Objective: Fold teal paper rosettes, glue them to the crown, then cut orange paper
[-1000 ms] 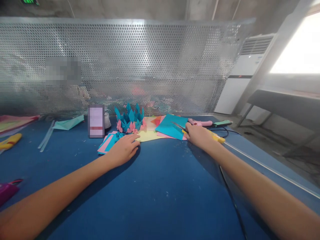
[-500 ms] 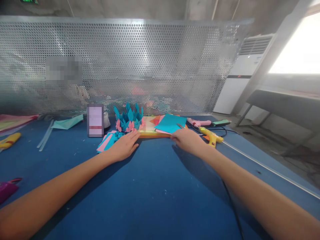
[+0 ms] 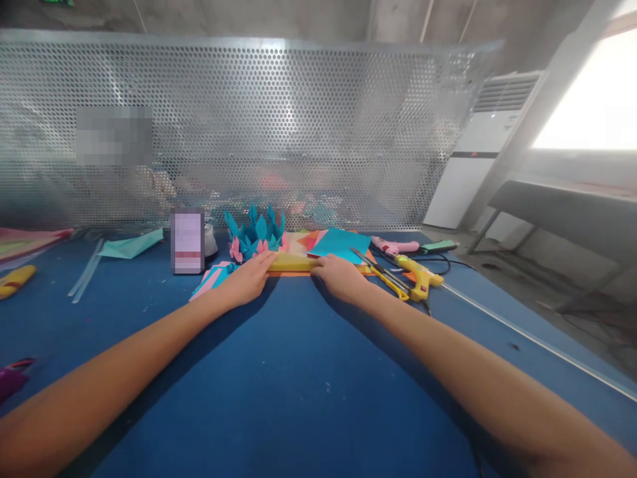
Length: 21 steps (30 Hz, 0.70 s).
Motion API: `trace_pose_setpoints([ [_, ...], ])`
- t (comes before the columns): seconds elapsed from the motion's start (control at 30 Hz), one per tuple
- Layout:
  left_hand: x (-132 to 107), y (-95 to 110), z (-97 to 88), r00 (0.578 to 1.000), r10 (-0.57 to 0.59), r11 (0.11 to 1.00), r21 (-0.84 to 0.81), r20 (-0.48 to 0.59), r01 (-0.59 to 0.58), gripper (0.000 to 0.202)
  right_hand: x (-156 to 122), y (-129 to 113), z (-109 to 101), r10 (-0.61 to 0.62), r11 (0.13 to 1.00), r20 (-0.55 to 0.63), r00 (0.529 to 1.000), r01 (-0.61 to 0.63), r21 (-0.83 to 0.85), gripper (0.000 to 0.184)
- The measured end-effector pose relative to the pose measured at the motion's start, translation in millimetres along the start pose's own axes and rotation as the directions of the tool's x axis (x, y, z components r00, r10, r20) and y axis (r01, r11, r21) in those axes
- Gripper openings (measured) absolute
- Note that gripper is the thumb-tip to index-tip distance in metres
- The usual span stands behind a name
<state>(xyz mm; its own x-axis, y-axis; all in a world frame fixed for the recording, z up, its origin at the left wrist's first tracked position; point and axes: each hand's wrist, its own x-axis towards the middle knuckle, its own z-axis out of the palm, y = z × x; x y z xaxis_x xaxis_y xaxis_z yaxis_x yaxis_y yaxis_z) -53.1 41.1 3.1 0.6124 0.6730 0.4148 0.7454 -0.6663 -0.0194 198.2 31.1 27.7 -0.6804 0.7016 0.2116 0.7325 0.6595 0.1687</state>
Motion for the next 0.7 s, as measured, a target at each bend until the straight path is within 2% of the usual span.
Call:
trace_pose_setpoints([
  [0.17,2,-2,-6.7,1.0,0.011,1.0,-0.007,0.012,-0.01,0.03,6,-1,-1,0.028,0.998,-0.011,1.0,-0.029,-0.054,0.032],
  [0.23,4,-4,-8.1,1.0,0.01,1.0,-0.008,0.017,-0.01,0.026,7,-1,-1,0.037,0.997,-0.012,0.999,-0.038,-0.065,0.035],
  [0.5,10,-11,-2.9,0.999,-0.017,1.0,-0.023,-0.028,0.016,0.034,6,1,0,0.044,0.993,-0.014,0.999,-0.045,-0.11,0.037],
  [0.7,11,-15,-0.4,0.998,-0.039,0.998,-0.048,-0.051,0.036,0.039,12,-1,3,0.026,0.983,-0.029,0.999,-0.031,-0.179,0.023],
])
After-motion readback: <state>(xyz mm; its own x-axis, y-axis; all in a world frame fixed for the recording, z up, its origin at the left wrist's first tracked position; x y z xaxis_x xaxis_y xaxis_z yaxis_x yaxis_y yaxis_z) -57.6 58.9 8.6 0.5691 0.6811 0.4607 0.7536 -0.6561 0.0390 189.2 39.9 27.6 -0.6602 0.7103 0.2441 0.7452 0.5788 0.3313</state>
